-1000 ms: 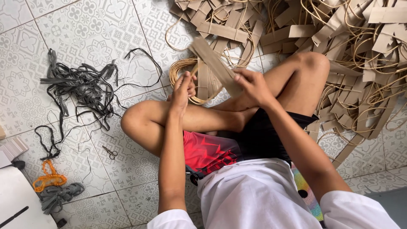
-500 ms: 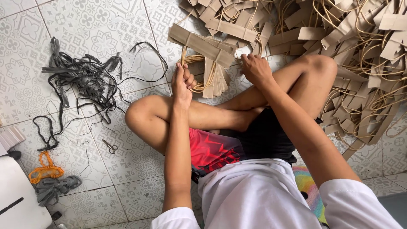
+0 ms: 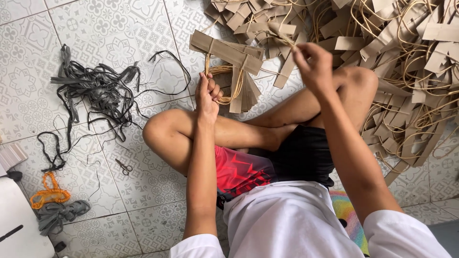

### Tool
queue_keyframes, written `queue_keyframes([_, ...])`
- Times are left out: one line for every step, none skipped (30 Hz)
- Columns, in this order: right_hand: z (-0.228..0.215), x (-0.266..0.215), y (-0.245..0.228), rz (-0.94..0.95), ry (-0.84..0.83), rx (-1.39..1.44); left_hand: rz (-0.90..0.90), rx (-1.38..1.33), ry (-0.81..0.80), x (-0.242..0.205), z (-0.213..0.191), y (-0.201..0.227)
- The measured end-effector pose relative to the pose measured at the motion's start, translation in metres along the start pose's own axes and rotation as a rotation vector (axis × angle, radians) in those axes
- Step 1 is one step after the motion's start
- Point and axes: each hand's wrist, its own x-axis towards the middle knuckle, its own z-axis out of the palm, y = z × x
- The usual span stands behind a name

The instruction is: The person is sitting on the floor and bundling twisted paper handles for bags by picking them up one by one from a pile and aligning them in their hand.

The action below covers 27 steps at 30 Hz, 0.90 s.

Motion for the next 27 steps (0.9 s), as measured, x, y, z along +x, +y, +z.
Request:
queue_keyframes([-0.009,0.003,-0.007,-0.002,0.003,0.0,0.002,0.001,-0.003,0.0,-0.001,0.0])
queue_keyframes([-0.019,0.005,-0.015,0.131,-0.001,0.202,0.006,-0.003,-0.008,0.001,-0.002,-0.001])
queue_keyframes([-0.029,0.007,-0.023,0.265,-0.009,0.404,0.01,-0.007,-0.012,0.0,-0.003,-0.001])
queue_keyframes([-0.034,0.01,-0.03,0.263,-0.008,0.404,0.011,-0.007,-0.014,0.002,-0.003,0.0])
queue_keyframes([-0.039,0.011,-0.037,0.337,-0.053,0.505,0.004,-0.011,-0.014,0.001,-0.003,-0.001])
queue_keyframes([-0.045,0.012,-0.044,0.412,-0.098,0.606,-0.003,-0.016,-0.015,0.001,-0.004,-0.001])
queue_keyframes([-0.049,0.011,-0.051,0.41,-0.095,0.606,-0.003,-0.015,-0.019,0.001,-0.003,-0.002])
queue_keyframes([-0.054,0.009,-0.058,0.415,-0.16,0.682,-0.003,-0.013,-0.028,0.001,-0.003,-0.002])
queue_keyframes([-0.058,0.008,-0.065,0.42,-0.236,0.758,0.003,-0.014,-0.03,-0.001,-0.004,-0.003])
queue_keyframes([-0.056,0.008,-0.061,0.417,-0.242,0.759,0.009,-0.015,-0.026,0.0,-0.005,-0.003])
queue_keyframes([-0.054,0.005,-0.057,0.409,-0.295,0.683,0.002,-0.009,-0.043,0.001,-0.006,-0.004])
queue_keyframes([-0.052,0.003,-0.053,0.401,-0.347,0.607,-0.004,-0.002,-0.059,0.002,-0.006,-0.004])
queue_keyframes([-0.052,0.002,-0.052,0.389,-0.342,0.608,0.003,0.0,-0.069,0.005,-0.006,-0.005])
queue_keyframes([-0.052,0.0,-0.052,0.405,-0.283,0.631,-0.023,-0.004,-0.076,0.008,-0.005,-0.006])
queue_keyframes([-0.051,-0.008,-0.051,0.437,-0.247,0.657,-0.05,-0.015,-0.056,-0.003,-0.011,-0.01])
queue_keyframes([-0.05,-0.003,-0.055,0.442,-0.266,0.659,-0.044,-0.018,-0.039,-0.004,-0.015,-0.011])
queue_keyframes([-0.05,-0.003,-0.06,0.42,-0.297,0.657,-0.074,-0.003,-0.041,0.001,-0.018,-0.013])
queue_keyframes([-0.052,-0.002,-0.065,0.398,-0.329,0.654,-0.104,0.012,-0.044,0.007,-0.019,-0.015])
queue_keyframes([-0.052,-0.001,-0.055,0.38,-0.325,0.654,-0.092,0.013,-0.057,0.012,-0.016,-0.016])
queue_keyframes([-0.051,0.001,-0.045,0.432,-0.249,0.548,-0.108,0.036,-0.05,0.017,-0.013,-0.017])
queue_keyframes([-0.049,-0.01,-0.037,0.508,-0.197,0.442,-0.135,0.052,-0.012,0.002,-0.02,-0.021])
queue_keyframes([-0.045,-0.009,-0.04,0.515,-0.216,0.442,-0.133,0.046,0.007,-0.008,-0.019,-0.017])
queue_keyframes([-0.046,-0.007,-0.041,0.513,-0.187,0.37,-0.154,0.073,0.016,-0.006,-0.013,-0.015])
queue_keyframes([-0.047,-0.004,-0.043,0.51,-0.159,0.298,-0.174,0.1,0.024,-0.004,-0.005,-0.012])
queue_keyframes([-0.045,-0.004,-0.037,0.507,-0.156,0.297,-0.172,0.099,0.02,-0.003,-0.003,-0.012])
queue_keyframes([-0.044,-0.003,-0.032,0.461,-0.097,0.337,-0.179,0.113,0.014,-0.002,-0.001,-0.012])
queue_keyframes([-0.041,-0.005,-0.028,0.419,-0.045,0.377,-0.187,0.124,0.017,-0.006,-0.002,-0.013])
